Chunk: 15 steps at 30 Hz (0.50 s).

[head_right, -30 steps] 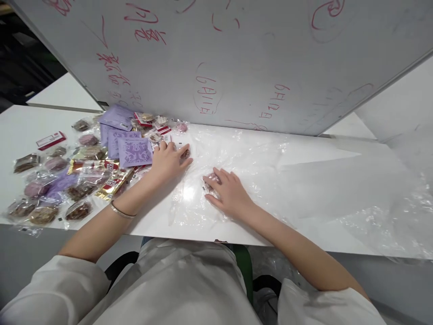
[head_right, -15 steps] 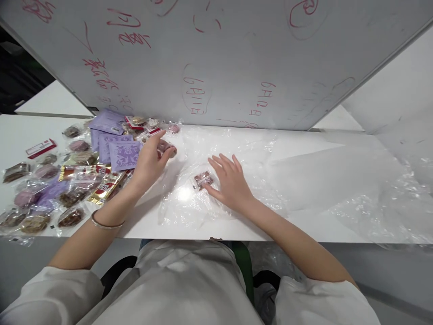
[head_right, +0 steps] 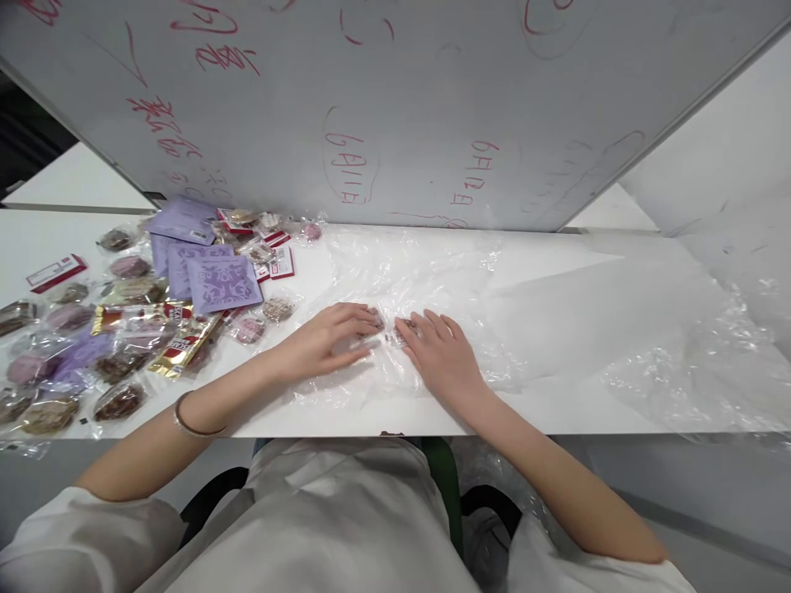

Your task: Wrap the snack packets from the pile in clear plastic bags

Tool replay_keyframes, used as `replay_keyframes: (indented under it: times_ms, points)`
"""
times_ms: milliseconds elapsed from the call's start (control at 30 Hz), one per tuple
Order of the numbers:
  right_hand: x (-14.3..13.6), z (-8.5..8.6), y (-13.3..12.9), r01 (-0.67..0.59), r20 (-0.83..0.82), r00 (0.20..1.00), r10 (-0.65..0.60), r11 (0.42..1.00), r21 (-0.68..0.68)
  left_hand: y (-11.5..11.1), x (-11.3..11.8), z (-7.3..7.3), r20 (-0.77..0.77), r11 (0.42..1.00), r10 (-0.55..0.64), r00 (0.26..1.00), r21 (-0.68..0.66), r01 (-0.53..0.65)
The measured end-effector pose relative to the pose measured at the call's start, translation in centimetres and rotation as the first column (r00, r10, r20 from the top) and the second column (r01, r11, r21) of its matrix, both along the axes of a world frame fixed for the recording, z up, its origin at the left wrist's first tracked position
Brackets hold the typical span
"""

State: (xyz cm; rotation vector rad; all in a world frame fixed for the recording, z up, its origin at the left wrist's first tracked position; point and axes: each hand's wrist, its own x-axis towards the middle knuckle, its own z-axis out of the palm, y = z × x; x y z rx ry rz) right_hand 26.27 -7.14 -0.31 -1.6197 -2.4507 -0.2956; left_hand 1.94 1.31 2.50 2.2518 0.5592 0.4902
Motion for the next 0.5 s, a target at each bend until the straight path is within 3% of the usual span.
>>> replay_keyframes:
  times_ms: [100, 200, 267, 400, 500]
  points:
    - [2.3, 0.9, -1.0, -0.066, -0.072, 0.996, 0.056, 0.987, -0.145, -0.6, -0.4, 0.8, -0.236, 0.956, -0.125, 0.964, 0.230, 0.181]
    - [3.7, 2.1, -2.2, -0.236, -0.218, 0.959, 0.183, 0.940, -0.246, -1.3, -0.3, 0.9, -0.398, 0.925, -0.091, 0.913, 0.305, 0.225]
    - [4.1, 2.3, -2.7, -0.277, -0.251, 0.945, 0.209, 0.920, -0.277, -1.4, -0.3, 0.8, -0.456, 0.920, -0.079, 0.886, 0.309, 0.240]
    - [4.8, 1.7, -2.7, -0.197, -0.224, 0.964, 0.144, 0.951, -0.238, -0.8, -1.2, 1.1, -0.481, 0.925, -0.078, 0.874, 0.291, 0.243]
    - [5.5, 1.5, -1.9, -0.126, -0.315, 0.948, 0.039, 0.958, -0.259, -0.2, -2.2, 1.5, -0.399, 0.933, -0.090, 0.913, 0.288, 0.218]
